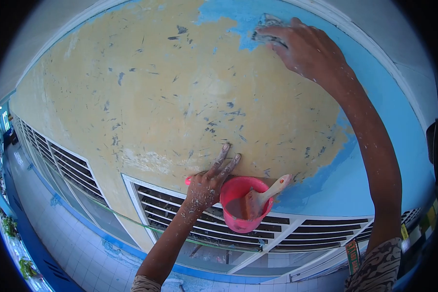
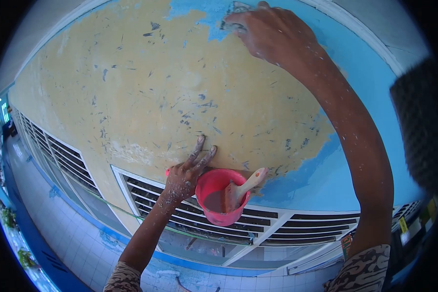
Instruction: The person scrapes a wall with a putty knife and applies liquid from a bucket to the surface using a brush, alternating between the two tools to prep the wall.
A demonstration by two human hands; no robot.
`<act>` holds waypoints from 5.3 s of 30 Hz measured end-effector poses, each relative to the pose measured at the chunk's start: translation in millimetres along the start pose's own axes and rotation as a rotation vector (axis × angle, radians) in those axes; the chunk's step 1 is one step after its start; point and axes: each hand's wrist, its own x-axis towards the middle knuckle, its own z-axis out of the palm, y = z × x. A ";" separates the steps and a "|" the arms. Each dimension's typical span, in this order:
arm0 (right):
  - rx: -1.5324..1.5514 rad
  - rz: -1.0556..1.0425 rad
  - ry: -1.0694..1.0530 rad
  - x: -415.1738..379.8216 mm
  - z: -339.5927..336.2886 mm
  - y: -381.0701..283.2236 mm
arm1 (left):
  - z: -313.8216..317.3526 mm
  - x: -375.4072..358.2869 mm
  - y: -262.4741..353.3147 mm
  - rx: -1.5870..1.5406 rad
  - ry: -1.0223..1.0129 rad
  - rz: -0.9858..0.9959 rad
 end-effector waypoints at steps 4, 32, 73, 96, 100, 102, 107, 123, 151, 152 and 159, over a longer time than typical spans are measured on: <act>0.006 -0.097 0.019 15.5 1.7 -1.5 | 2.1 0.4 -2.0 0.010 -0.022 0.013; -0.021 0.033 -0.071 -2.6 -11.3 2.3 | 4.5 -4.8 2.6 -0.002 0.043 0.002; -0.023 -0.063 -0.090 -11.1 -6.5 -9.8 | -6.2 6.1 2.4 -0.046 -0.021 0.005; 0.063 -0.083 0.125 -7.6 15.1 -30.0 | -5.8 3.7 2.8 0.013 0.021 0.034; 0.007 0.062 -0.106 -26.9 7.3 -30.2 | -6.3 3.2 0.4 0.009 -0.028 -0.012; 0.043 -0.112 0.310 -18.3 29.3 -31.2 | -5.5 5.8 3.0 0.016 -0.048 -0.015; 0.060 -0.170 0.232 -2.7 31.8 -37.1 | -4.7 3.7 2.3 -0.024 -0.018 0.001; 0.075 0.021 -0.117 -32.2 2.7 -38.6 | 1.6 3.7 -4.7 -0.007 -0.019 0.008; 0.231 -0.028 0.019 -26.2 25.2 -75.3 | -3.3 7.7 -0.8 0.021 -0.042 0.013; 0.202 0.020 -0.079 -55.7 19.5 -68.7 | 1.8 8.8 -3.5 0.040 0.020 0.052; 0.144 0.205 -0.243 -106.3 23.8 -81.3 | -6.3 11.2 0.3 0.004 0.054 0.072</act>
